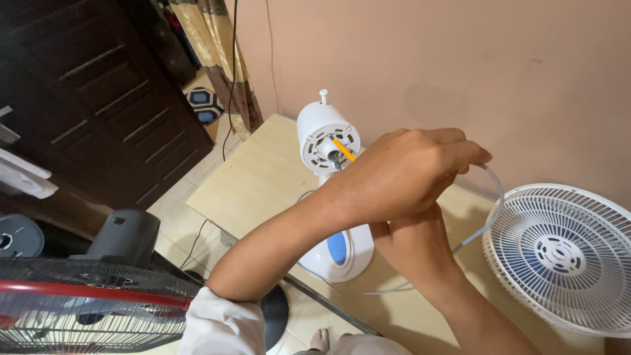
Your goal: The person removes the front grill of a white pedestal fan and uses a screwdriver to loosen and remove screws from the fan's rear housing. The person then removes the fan's power cord from the housing.
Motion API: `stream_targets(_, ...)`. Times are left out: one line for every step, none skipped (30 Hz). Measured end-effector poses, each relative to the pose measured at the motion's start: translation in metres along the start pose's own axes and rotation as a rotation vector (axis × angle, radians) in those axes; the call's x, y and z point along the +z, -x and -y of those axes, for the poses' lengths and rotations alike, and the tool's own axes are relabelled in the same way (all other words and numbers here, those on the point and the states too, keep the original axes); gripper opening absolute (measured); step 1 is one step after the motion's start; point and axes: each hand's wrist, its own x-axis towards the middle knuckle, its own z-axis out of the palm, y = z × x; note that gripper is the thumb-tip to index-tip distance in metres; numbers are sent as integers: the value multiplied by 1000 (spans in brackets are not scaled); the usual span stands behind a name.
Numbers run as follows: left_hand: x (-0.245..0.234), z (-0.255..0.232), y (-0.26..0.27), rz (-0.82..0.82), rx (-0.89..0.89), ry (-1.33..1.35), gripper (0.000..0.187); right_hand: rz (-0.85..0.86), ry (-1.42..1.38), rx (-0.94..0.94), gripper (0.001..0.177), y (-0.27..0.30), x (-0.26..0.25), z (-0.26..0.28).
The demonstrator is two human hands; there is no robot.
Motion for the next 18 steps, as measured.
stream_targets(-1,-1,1,12,-11,22,34,-1,-22,6,24,1,0,-1)
stream_targets(-2,-2,2,23,-22,44,35,-2,-45,13,24,1,-1,-2)
stream_targets(-4,-3,4,6,-16,54,34,-4,-68,18,24,1,-2,-2)
stream_targets(-5,-5,7,-10,-11,64,34,-1,-52,22,26,1,-3,-3)
stream_targets(-6,-7,11,-27,-5,74,33,2,-37,26,29,1,-4,-2)
stream_targets(-9,-7,19,-125,7,107,32,5,-22,29,32,0,-4,-1)
stream_targets(-12,-7,30,-222,20,140,31,-83,31,-90,42,-2,-5,1)
stream_targets(-13,-6,43,-320,36,173,30,-170,84,-210,52,-2,-6,3)
stream_targets(-9,-5,58,-443,-84,214,26,-256,137,-329,62,-3,-7,4)
stream_targets(2,-2,70,-623,-194,294,24,-186,56,-187,69,-2,-7,5)
stream_targets(15,4,83,-814,-289,387,22,-112,-28,-45,77,-1,-7,6)
stream_targets(33,14,91,-1061,-375,523,23,-37,-111,96,85,0,-7,6)
stream_targets(48,25,104,-1178,-414,537,21,-43,-115,93,85,0,-6,6)
stream_targets(63,34,115,-1295,-453,551,19,-49,-119,90,86,0,-5,5)
stream_targets(79,41,125,-1234,-535,561,23,-52,-123,90,86,1,-4,5)
stream_targets(93,44,131,-1171,-615,570,27,-59,-125,75,87,2,-3,4)
stream_targets(104,43,136,-989,-678,571,31,-68,-126,60,87,3,-2,3)
stream_targets(112,40,139,-805,-736,568,37,-76,-127,45,88,4,-1,3)
